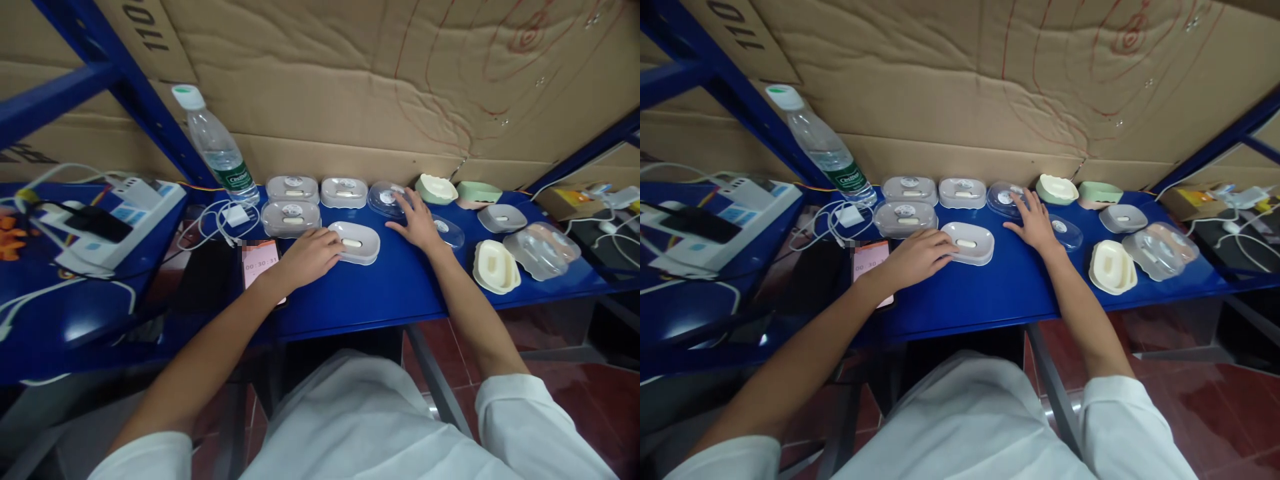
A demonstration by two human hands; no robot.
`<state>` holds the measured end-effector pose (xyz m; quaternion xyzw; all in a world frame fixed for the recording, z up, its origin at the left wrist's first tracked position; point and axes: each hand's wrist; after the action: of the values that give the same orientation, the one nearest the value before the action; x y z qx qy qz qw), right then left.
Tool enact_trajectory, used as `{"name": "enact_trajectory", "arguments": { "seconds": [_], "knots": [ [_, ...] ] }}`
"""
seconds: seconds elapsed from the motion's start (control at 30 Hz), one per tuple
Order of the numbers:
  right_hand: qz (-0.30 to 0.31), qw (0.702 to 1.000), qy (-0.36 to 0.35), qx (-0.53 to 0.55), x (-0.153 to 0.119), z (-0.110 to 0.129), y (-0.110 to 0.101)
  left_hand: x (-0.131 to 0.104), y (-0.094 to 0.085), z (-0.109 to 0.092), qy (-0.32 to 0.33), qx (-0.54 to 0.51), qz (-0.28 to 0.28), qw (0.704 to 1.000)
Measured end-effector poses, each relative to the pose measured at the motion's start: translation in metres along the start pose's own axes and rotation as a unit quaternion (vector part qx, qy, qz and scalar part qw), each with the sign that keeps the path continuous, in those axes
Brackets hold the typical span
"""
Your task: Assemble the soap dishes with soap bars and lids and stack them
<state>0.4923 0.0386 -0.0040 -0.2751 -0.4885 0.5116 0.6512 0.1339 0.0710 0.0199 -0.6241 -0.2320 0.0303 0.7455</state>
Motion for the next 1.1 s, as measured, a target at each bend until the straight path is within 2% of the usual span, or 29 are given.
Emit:
{"name": "enact_trajectory", "arguments": {
  "seconds": [0.13,0.3,0.43,0.6,0.83,1.1],
  "knots": [
    [-0.006,1.0,0.004,0.007,0.005,0.005,-0.001,0.0,0.0,0.001,-0.013,-0.014,0.001,1.0],
    [-0.052,0.995,-0.029,0.086,-0.007,0.026,-0.014,0.0,-0.001,0.0,-0.085,-0.067,-0.006,0.994],
    [0.015,0.985,-0.103,0.137,-0.018,0.057,-0.015,0.0,0.002,0.0,-0.12,-0.077,-0.01,0.99],
    [0.097,0.972,-0.167,0.137,-0.022,0.085,0.003,0.002,0.006,0.002,-0.142,-0.05,-0.045,0.988],
    [0.103,0.96,-0.241,0.102,-0.023,0.083,0.015,0.003,-0.002,0.0,-0.149,0.025,-0.023,0.988],
    [0.093,0.966,-0.228,0.074,-0.02,0.08,0.022,0.004,-0.002,0.001,-0.158,0.041,-0.017,0.986]
  ]
}}
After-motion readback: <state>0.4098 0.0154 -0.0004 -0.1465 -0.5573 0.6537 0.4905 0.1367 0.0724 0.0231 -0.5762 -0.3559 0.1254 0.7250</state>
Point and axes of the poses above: each hand's wrist, its own x-axis towards the middle knuckle, its own y-axis out of the palm, z = x × y, and after that the axes turned 14 degrees about x, right-handed
